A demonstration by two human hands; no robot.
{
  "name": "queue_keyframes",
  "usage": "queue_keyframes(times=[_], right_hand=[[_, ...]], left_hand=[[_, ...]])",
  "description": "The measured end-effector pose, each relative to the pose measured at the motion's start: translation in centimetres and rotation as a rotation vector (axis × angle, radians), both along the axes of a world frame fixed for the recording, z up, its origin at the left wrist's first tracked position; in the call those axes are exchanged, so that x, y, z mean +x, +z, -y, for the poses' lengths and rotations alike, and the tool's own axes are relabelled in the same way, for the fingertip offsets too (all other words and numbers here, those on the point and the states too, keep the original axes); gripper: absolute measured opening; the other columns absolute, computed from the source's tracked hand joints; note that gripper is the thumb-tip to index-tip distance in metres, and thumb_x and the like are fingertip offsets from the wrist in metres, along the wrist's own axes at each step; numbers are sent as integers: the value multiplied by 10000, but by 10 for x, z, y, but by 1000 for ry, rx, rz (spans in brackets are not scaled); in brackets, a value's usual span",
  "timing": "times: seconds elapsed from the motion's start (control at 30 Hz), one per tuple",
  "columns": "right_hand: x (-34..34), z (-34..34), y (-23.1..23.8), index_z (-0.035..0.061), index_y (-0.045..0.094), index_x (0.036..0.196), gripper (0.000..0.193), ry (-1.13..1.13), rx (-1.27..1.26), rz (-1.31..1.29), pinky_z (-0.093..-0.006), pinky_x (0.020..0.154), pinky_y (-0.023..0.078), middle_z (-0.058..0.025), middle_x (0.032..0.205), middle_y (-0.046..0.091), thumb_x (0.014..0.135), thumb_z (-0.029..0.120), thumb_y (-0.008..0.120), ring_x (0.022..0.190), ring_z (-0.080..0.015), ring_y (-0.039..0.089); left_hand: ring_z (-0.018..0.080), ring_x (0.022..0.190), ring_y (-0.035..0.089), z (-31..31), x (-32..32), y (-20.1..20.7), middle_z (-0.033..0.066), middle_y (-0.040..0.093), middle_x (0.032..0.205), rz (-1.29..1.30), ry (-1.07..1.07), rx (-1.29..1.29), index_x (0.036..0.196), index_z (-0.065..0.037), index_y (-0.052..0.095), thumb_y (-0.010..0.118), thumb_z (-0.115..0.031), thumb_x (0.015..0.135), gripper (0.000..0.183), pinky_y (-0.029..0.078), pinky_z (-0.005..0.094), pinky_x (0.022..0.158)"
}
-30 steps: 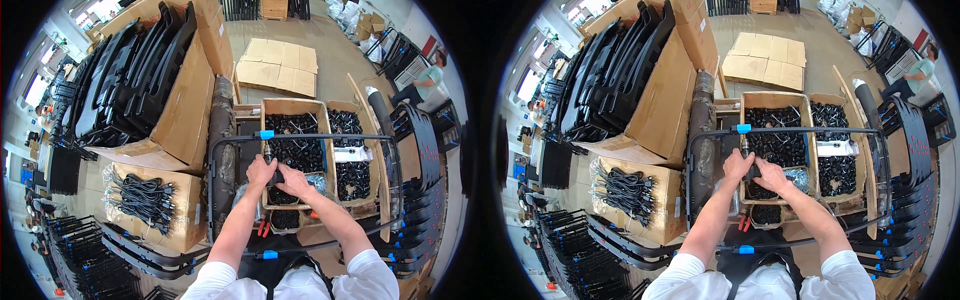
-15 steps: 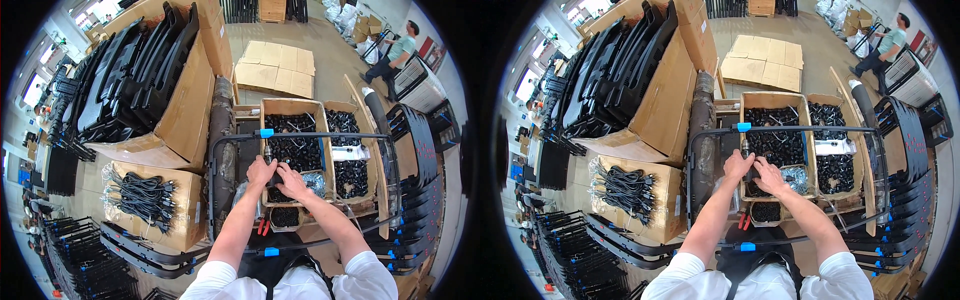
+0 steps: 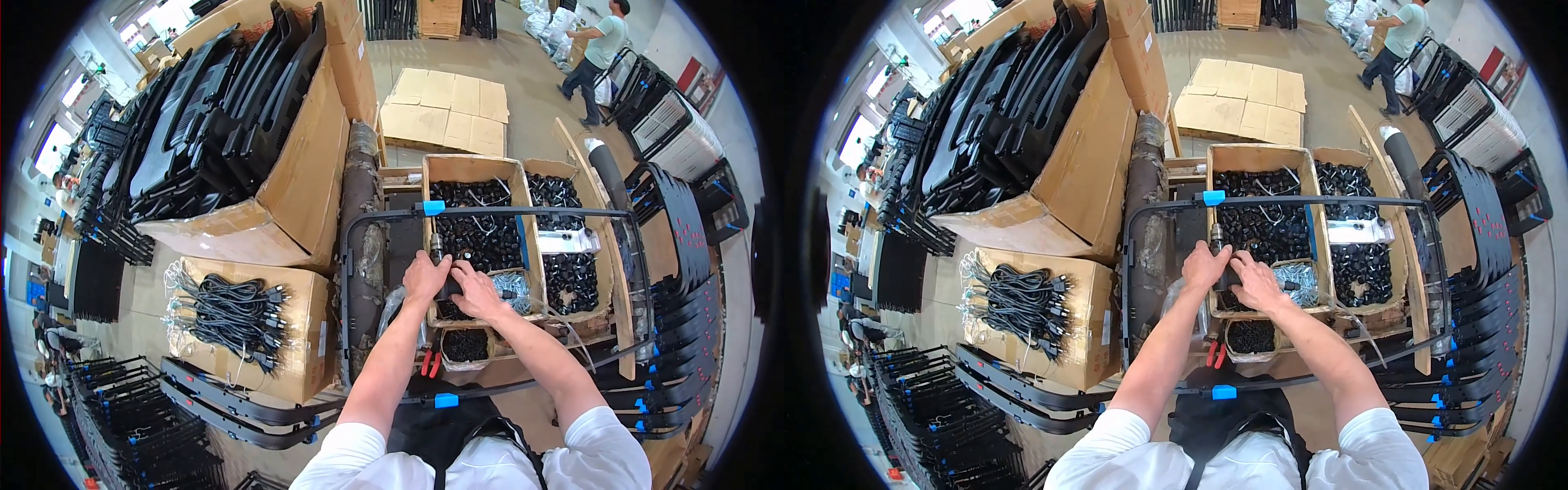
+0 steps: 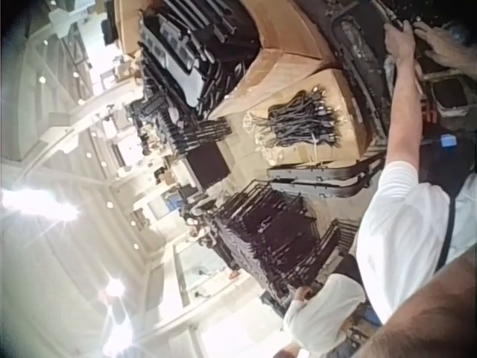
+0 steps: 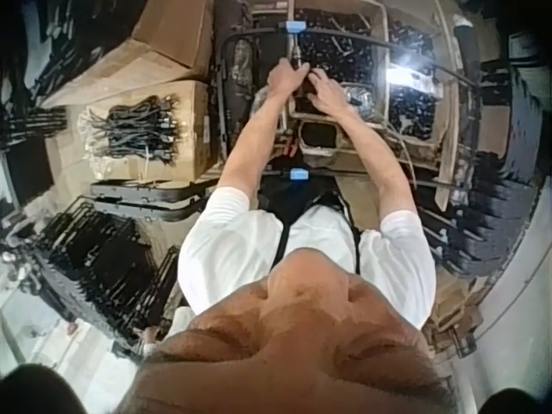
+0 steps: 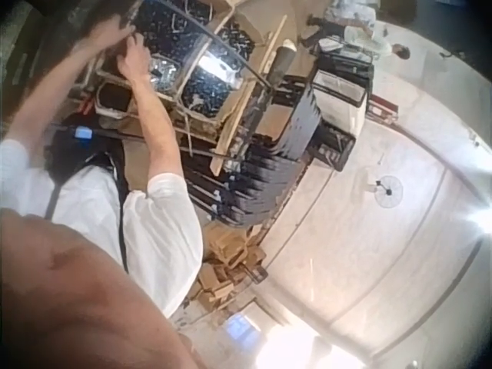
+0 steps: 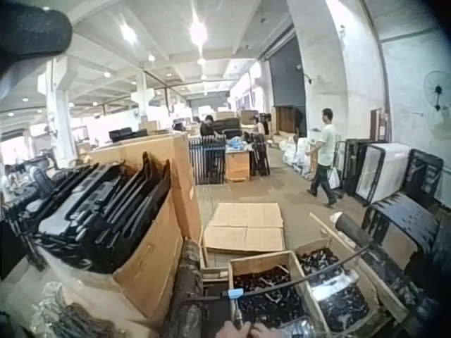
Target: Assemble electronic components, wiring harnesses, and plastic covers onto fitness equipment frames using an electric screwdriver.
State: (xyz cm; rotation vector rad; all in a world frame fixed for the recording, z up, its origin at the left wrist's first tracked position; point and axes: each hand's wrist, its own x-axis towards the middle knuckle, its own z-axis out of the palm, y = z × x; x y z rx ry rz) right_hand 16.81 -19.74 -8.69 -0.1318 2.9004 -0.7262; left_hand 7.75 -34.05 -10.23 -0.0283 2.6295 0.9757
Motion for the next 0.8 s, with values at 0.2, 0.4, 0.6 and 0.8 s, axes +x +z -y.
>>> queue_keyframes(times=[0.2, 0.4, 0.6, 0.8], right_hand=[[57, 8, 14, 42, 569, 1398, 667, 15, -14, -193, -533, 943, 555, -188, 1430, 539, 785, 164, 801, 1085, -442, 671], [186, 37, 70, 37, 584, 1366, 658, 54, 20, -313, -490, 871, 543, -193, 1365, 569, 755, 134, 808, 1018, -399, 676], [340, 67, 68, 62, 559, 1411, 739, 114, -42, -210, -476, 861, 536, -165, 1322, 604, 722, 134, 817, 1017, -383, 656], [433, 105, 21, 49, 475, 1484, 849, 183, -106, -3, -500, 858, 547, -190, 1197, 660, 734, 180, 851, 973, -401, 672]], left_hand=[[468, 1137, 697, 10, 56, 13, 315, 721, 1184, 24, 77, 103, 1138, 46, 625, 716, -591, 902, 686, 547, 521, 963], [178, 993, 623, 32, 199, 27, 123, 727, 1081, 193, 296, 808, 1242, 35, 649, 679, -497, 1033, 573, 525, 364, 893], [179, 821, 563, 69, 370, 37, 106, 643, 857, -174, 310, 764, 979, 13, 611, 627, -457, 1073, 479, 503, 382, 754], [105, 828, 534, 119, 485, -21, 19, 613, 869, 66, 426, 675, 986, -17, 631, 630, -422, 1084, 417, 473, 308, 745]])
